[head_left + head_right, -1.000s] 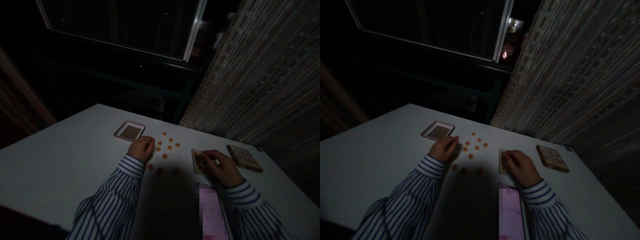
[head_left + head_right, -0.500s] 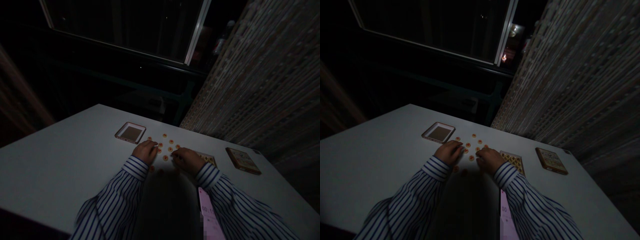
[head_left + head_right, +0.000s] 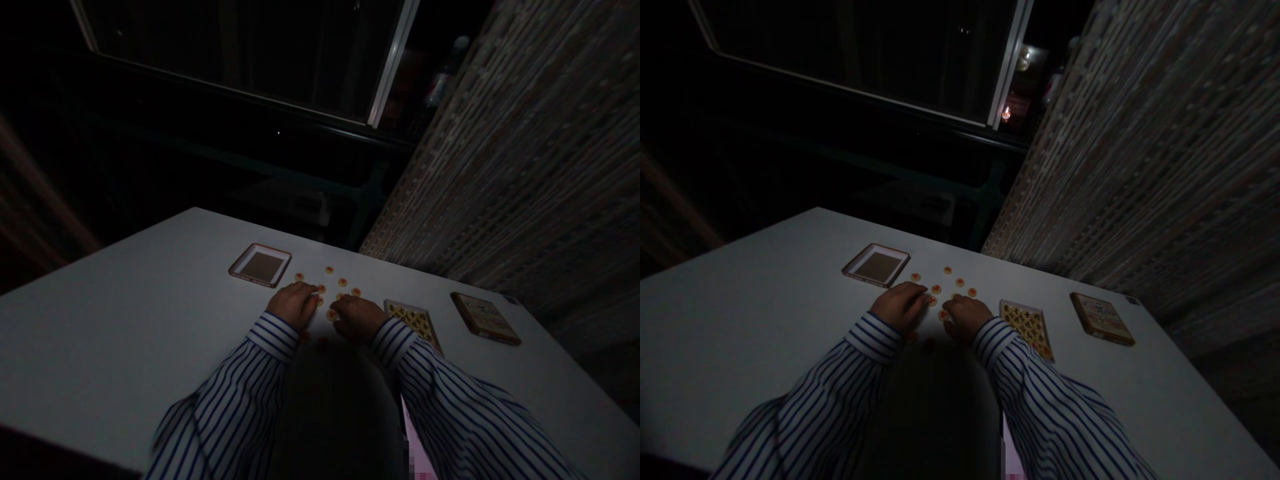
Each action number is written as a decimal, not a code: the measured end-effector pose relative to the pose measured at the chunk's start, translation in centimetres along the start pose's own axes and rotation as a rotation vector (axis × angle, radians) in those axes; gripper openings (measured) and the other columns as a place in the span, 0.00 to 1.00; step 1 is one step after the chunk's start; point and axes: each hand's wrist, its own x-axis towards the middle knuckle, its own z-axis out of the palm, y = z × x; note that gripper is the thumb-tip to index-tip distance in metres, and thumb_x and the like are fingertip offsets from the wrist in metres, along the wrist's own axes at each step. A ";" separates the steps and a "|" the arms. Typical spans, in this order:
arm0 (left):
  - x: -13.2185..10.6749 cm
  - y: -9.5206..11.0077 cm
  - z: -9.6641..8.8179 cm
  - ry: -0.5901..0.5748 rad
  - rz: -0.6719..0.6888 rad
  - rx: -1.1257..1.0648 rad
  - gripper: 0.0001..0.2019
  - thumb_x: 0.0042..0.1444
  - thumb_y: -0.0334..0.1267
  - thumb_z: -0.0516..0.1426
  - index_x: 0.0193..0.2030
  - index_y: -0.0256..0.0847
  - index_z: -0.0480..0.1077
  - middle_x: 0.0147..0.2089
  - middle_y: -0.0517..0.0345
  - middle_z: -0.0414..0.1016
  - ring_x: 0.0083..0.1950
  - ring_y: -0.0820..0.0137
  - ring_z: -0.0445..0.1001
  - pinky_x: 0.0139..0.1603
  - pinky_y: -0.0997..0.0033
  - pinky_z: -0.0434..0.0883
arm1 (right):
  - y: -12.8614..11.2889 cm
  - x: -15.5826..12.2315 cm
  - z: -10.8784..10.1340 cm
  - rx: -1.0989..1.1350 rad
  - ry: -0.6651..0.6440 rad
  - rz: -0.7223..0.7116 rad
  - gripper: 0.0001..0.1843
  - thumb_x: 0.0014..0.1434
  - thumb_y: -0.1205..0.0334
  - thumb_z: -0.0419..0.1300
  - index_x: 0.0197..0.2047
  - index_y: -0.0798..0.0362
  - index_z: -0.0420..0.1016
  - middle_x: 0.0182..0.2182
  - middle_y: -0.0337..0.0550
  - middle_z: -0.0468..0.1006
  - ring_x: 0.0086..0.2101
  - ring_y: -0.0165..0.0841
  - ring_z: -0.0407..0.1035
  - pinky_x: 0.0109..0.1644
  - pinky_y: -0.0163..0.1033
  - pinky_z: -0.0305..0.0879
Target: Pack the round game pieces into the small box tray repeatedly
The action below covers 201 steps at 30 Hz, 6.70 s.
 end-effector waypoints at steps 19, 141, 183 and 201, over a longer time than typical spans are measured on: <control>-0.1 0.2 0.2 -0.020 -0.004 0.000 0.12 0.54 0.37 0.49 0.40 0.37 0.70 0.40 0.51 0.74 0.41 0.67 0.71 0.44 0.68 0.68 | -0.5 0.4 0.2 0.014 -0.016 -0.006 0.16 0.52 0.58 0.49 0.42 0.52 0.68 0.40 0.48 0.70 0.39 0.36 0.67 0.36 0.37 0.60; 1.8 12.1 4.0 -0.105 -0.453 -0.903 0.13 0.44 0.39 0.58 0.36 0.34 0.74 0.28 0.54 0.77 0.30 0.70 0.74 0.35 0.71 0.71 | 9.6 -15.6 4.7 0.431 0.911 0.290 0.08 0.55 0.63 0.52 0.36 0.55 0.70 0.30 0.44 0.74 0.30 0.29 0.68 0.34 0.36 0.65; 1.9 14.5 9.3 -0.154 -0.484 -1.092 0.09 0.42 0.37 0.59 0.31 0.36 0.73 0.30 0.56 0.77 0.31 0.70 0.74 0.34 0.71 0.72 | 8.6 -12.9 3.2 0.406 0.762 0.174 0.09 0.55 0.61 0.52 0.36 0.53 0.72 0.32 0.44 0.77 0.33 0.32 0.70 0.36 0.38 0.66; 1.7 14.8 9.2 -0.128 -0.476 -1.034 0.06 0.41 0.37 0.59 0.27 0.37 0.70 0.22 0.60 0.74 0.25 0.73 0.71 0.27 0.73 0.70 | 8.2 -12.6 4.3 0.689 0.739 0.168 0.09 0.53 0.60 0.55 0.36 0.52 0.73 0.33 0.43 0.77 0.35 0.31 0.71 0.39 0.38 0.68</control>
